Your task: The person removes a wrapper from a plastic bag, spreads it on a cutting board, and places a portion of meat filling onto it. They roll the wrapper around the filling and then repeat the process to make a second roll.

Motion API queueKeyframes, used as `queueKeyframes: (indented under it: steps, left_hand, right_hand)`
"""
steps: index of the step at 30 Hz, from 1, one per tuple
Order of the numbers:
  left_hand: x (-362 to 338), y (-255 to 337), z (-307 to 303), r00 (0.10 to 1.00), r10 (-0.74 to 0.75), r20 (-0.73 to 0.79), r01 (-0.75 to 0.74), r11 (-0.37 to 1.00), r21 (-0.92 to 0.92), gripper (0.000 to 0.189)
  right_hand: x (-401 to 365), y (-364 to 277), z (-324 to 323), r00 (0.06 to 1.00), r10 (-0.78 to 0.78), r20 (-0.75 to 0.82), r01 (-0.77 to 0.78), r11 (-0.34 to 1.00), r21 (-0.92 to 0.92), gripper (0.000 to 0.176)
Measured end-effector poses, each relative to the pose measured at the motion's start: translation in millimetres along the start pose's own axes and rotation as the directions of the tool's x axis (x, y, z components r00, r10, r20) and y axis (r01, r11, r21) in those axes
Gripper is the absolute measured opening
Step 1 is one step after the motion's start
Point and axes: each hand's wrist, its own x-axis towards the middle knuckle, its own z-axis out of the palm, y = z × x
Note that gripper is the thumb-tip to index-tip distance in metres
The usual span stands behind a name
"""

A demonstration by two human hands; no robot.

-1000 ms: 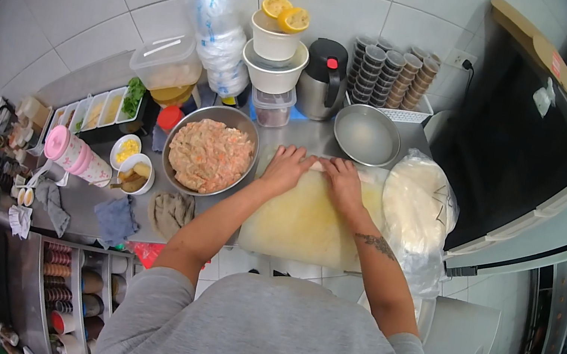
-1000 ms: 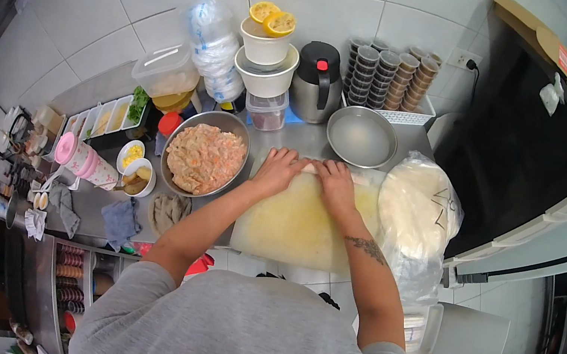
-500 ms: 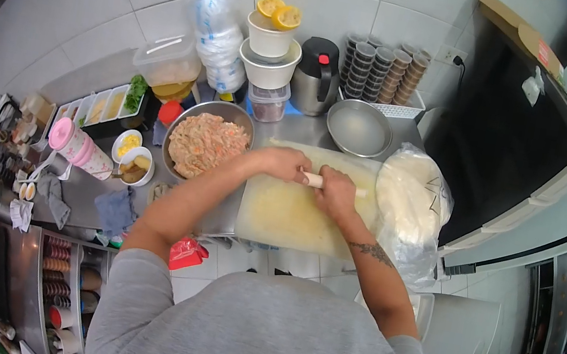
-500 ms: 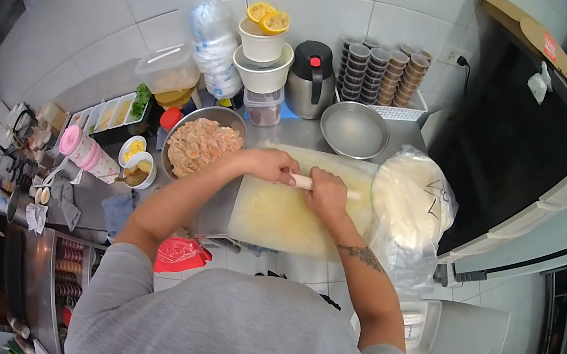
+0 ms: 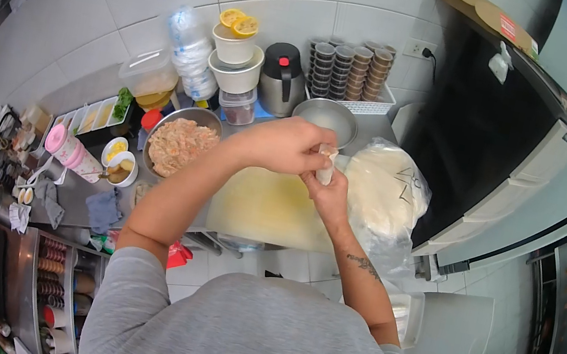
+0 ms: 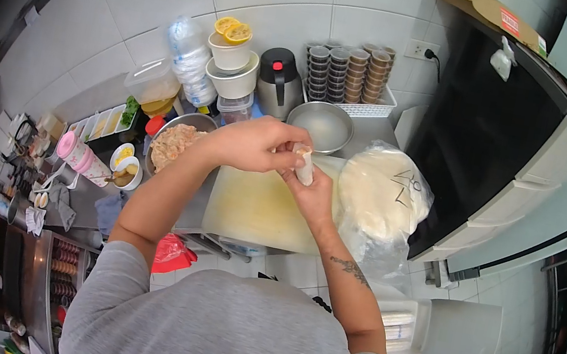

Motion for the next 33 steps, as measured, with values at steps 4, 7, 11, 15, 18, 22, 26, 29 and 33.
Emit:
queueKeyframes:
  steps: [4, 7, 11, 15, 18, 22, 26, 29, 33]
  left_hand:
    - [6.1, 4.4, 11.6, 0.999, -0.032, -0.003, 0.032, 0.999, -0.004, 0.021]
    - [8.7, 5.8, 14.1, 0.998, -0.058, 0.015, 0.058, 0.998, -0.012, 0.019]
    - [11.0, -4.0, 5.1, 0.999, -0.041, 0.013, 0.043, 0.984, -0.172, 0.015]
    - [12.3, -23.9, 0.2, 0.999, -0.002, -0.043, -0.006, 0.983, -0.183, 0.014]
    - [15.1, -28.4, 2.1, 0.988, 0.102, -0.118, -0.107, 0.993, -0.044, 0.014]
    - [33.0, -50.1, -1.7, 0.998, 0.025, -0.066, -0.044, 0.948, -0.315, 0.014]
    - [86.1, -158.9, 56.7, 0.956, 0.123, -0.266, -0.07, 0.977, 0.199, 0.019]
    - [83.0, -157.4, 87.7, 0.989, -0.136, -0.056, 0.146, 0.857, 0.495, 0.023]
    - [103.3, -197.8, 110.0, 0.993, -0.099, 0.06, 0.054, 0.853, 0.519, 0.022]
  right_hand:
    - [-5.7, -7.2, -8.0, 1.0, -0.003, 0.009, 0.002, 1.0, 0.024, 0.024]
    - [-6.2, -25.1, -2.3, 0.998, -0.025, -0.057, 0.027, 0.999, 0.03, 0.021]
    - [4.3, -29.2, 7.3, 0.993, -0.03, -0.113, 0.043, 0.993, 0.111, 0.018]
    - [12.6, -43.7, 9.8, 0.996, -0.041, -0.084, 0.044, 0.999, 0.028, 0.017]
    - [18.9, -45.1, 12.6, 0.995, -0.033, -0.095, 0.033, 0.999, -0.003, 0.017]
    - [24.1, -51.5, 5.9, 0.988, 0.05, -0.148, -0.048, 0.999, 0.018, 0.018]
    - [30.5, -47.1, -3.6, 0.971, 0.061, -0.229, -0.048, 0.997, 0.059, 0.03]
    - [32.4, -49.6, -5.6, 0.956, 0.1, -0.276, -0.086, 0.994, 0.064, 0.032]
    - [46.5, -42.9, -12.2, 0.936, 0.145, -0.319, -0.141, 0.989, 0.038, 0.032]
